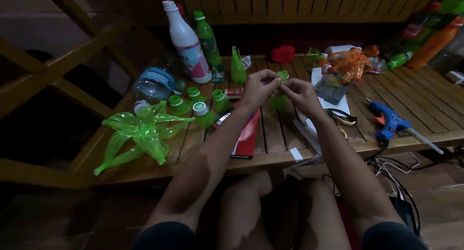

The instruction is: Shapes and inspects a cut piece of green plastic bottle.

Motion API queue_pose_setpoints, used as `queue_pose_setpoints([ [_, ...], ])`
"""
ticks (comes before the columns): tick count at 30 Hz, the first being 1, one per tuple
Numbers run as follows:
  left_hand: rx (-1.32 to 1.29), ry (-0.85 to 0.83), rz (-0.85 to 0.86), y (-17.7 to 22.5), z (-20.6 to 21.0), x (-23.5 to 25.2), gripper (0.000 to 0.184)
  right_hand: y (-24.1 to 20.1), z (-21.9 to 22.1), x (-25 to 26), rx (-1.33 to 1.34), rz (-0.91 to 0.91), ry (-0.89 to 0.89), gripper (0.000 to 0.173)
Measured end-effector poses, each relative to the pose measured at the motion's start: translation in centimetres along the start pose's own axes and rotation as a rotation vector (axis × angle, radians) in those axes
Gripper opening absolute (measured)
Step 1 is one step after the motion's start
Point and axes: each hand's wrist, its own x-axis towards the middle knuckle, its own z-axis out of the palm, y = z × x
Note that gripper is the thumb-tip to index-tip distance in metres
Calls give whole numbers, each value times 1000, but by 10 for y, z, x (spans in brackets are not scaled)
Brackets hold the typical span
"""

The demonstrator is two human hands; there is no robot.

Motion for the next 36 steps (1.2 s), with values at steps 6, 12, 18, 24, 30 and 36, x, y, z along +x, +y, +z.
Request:
queue_pose_setpoints([
  [6, 45, 70, 58, -1, 1, 0, 8, -3, 3, -1, 14, -5, 13, 16],
  [12, 110, 95, 110, -1, 2, 0, 10, -3, 5, 0, 29, -15, 48, 16],
  [18, 140, 53, 167, -4, 2, 0, 14, -5, 5, 0, 40, 8, 47, 12],
  [24, 94, -48, 38, 3, -3, 1, 19, -2, 3, 0, 60, 8, 38, 14],
  [30, -11, -42, -9, 2, -4, 2, 17, -3, 3, 0, 62, 18, 23, 14],
  [36, -4, -55, -30, 5, -4, 1, 16, -4, 4, 0, 87, 22, 45, 10],
])
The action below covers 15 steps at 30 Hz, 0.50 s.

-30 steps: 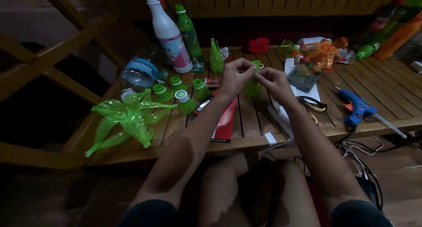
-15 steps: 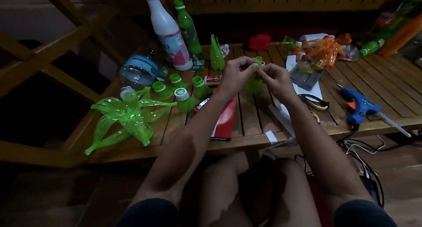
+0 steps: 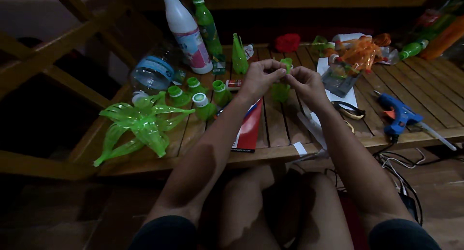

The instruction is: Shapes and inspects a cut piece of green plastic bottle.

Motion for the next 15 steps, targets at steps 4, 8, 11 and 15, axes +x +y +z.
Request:
queue_pose_setpoints([
  [4, 6, -5, -14, 1, 0, -1, 16, 1, 0, 0, -4, -1, 4, 10],
  [8, 6, -2, -15, 0, 0, 0, 16, 2, 0, 1, -8, -1, 13, 10],
  [11, 18, 13, -31, 1, 0, 0, 16, 2, 0, 1, -6, -11, 30, 10],
  [15, 30, 29, -52, 1, 0, 1, 16, 4, 1, 2, -15, -20, 53, 11],
])
